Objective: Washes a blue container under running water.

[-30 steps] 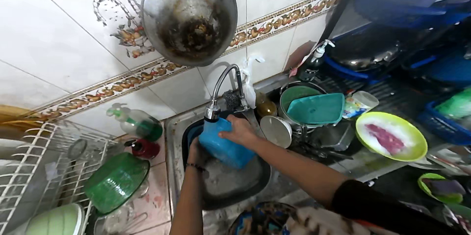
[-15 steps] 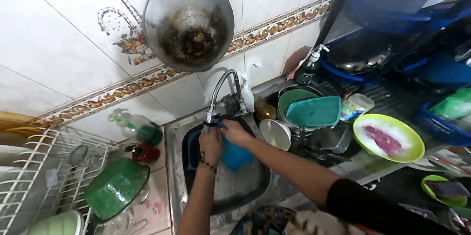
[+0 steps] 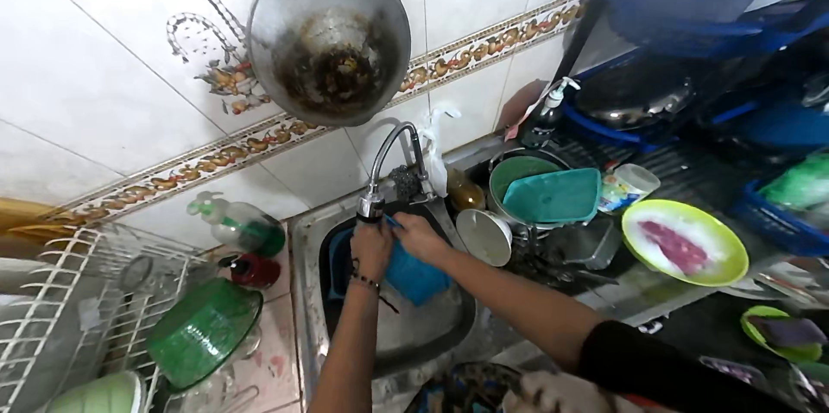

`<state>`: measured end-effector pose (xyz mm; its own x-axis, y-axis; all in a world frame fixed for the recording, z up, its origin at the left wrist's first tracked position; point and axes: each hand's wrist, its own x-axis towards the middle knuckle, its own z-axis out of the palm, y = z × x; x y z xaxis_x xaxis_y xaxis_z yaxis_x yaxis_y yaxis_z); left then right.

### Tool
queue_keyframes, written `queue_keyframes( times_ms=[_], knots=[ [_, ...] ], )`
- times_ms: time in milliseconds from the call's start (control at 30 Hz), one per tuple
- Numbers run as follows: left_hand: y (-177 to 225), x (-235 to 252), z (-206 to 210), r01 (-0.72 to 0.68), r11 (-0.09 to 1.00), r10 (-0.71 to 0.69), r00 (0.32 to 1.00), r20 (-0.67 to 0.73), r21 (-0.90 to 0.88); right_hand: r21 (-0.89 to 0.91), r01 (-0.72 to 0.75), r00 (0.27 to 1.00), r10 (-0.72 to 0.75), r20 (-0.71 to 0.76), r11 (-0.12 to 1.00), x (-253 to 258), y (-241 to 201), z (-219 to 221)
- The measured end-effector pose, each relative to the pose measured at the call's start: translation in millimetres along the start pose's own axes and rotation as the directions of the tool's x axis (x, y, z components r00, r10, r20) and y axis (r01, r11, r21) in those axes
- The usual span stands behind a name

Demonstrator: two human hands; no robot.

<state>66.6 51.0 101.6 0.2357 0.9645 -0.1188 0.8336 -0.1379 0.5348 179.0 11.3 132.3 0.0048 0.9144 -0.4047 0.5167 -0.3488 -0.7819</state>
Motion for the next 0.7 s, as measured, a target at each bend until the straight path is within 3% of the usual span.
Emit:
queue_keyframes(
  times_ms=[100,200,300,400,533,700],
  knots=[
    [-12,11,-10,0.057,0.998,-0.052,0.991,0.123,-0.030,0.032,0.025,1.000,-0.025,-0.003,0.999,-3,5,-3],
    [-22,21,-14,-0.084,0.978,0.027,0.958,0.284,0.192,0.013,0.050,0.999,-0.050,0.001,0.999,-9,8,-6],
    [-41,26,-10,-0.010,1.000,0.012,0.960,0.280,-0.010,-0.008,0.127,0.992,-0.127,-0.018,0.992,-15,15,-4],
    [-53,25,-8,0.135,0.940,-0.048,0.962,0.269,-0.314,0.050,0.237,0.970,-0.234,-0.062,0.970,-18,31,-1],
    [-62,20,4,0.350,0.651,-0.184,0.934,0.307,-0.673,0.173,0.319,0.945,-0.298,-0.135,0.932,-25,50,3],
    [-86,18,43,0.408,0.237,-0.248,0.903,0.352,-0.882,0.303,0.372,0.923,-0.313,-0.225,0.878,-29,68,3]
  ],
)
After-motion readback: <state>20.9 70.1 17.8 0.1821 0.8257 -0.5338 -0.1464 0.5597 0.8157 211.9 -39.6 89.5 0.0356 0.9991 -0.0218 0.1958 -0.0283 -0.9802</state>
